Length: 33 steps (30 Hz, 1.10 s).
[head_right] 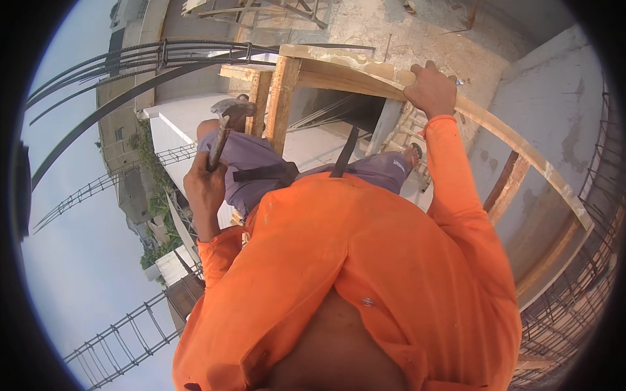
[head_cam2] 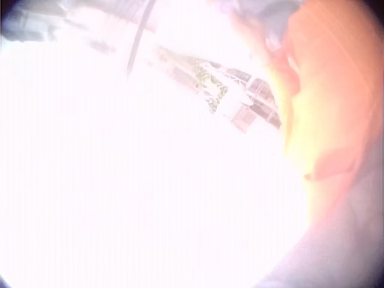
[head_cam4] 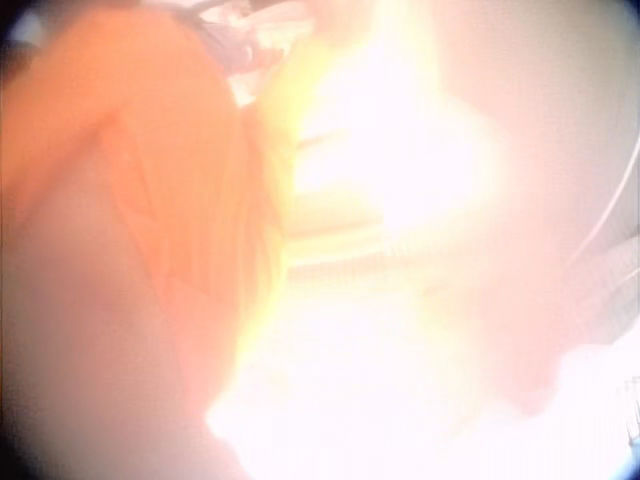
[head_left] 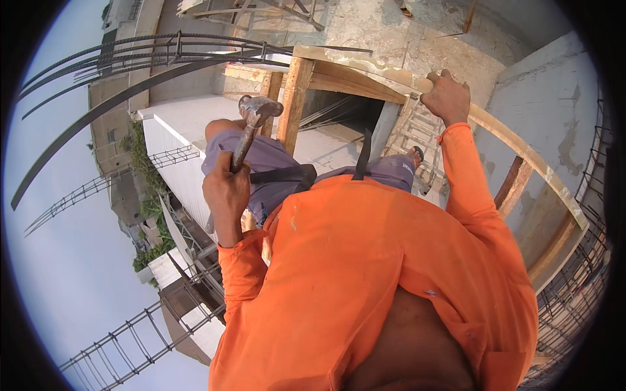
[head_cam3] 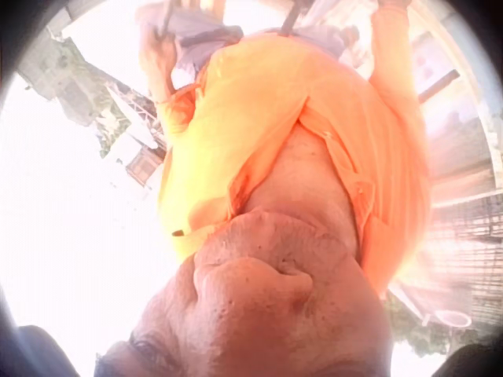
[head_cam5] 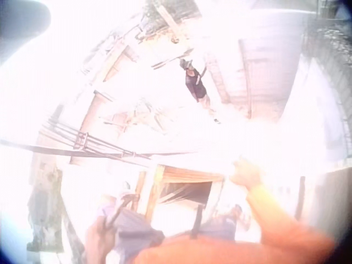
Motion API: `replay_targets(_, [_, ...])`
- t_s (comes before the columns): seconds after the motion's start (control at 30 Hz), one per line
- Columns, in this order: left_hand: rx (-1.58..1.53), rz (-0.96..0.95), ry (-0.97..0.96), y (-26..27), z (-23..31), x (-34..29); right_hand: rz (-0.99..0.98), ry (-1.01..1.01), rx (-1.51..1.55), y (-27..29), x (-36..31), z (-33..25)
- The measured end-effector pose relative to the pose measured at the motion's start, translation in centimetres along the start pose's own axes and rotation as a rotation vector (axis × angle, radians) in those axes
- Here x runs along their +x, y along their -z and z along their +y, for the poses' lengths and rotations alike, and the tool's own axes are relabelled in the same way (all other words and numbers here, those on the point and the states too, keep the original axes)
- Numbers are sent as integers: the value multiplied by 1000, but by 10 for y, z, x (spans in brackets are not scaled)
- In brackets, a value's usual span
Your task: The person builds a wooden frame on a construction site by hammering nails into wooden planks.
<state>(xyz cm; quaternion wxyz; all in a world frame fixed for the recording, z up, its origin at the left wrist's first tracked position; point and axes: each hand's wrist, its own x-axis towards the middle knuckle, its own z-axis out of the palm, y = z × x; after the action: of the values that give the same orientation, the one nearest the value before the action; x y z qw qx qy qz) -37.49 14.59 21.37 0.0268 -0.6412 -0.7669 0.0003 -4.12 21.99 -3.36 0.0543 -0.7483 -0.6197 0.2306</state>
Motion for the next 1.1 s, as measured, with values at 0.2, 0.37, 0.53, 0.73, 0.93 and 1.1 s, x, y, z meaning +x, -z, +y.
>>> replay_targets(0.2, [-179, -63, -286, -19, 19, 107, 114, -10, -22, -6, 2, 4])
replay_targets(0.37, [-759, -634, -284, -72, 51, 180, 119, -38, -63, -17, 5, 2])
replay_targets(0.53, [-825, -924, -358, -114, 83, 207, -4, -165, -156, 1, -2, -9])
replay_targets(0.73, [-820, -1002, -557, -134, 141, 251, 104, -179, -138, -15, -1, -15])
replay_targets(0.93, [-453, -881, -705, -176, 186, 301, 118, -153, -66, -19, 1, -11])
replay_targets(1.1, [-668, -1034, -434, -178, 229, 330, 210, -123, -66, -25, 1, -6])
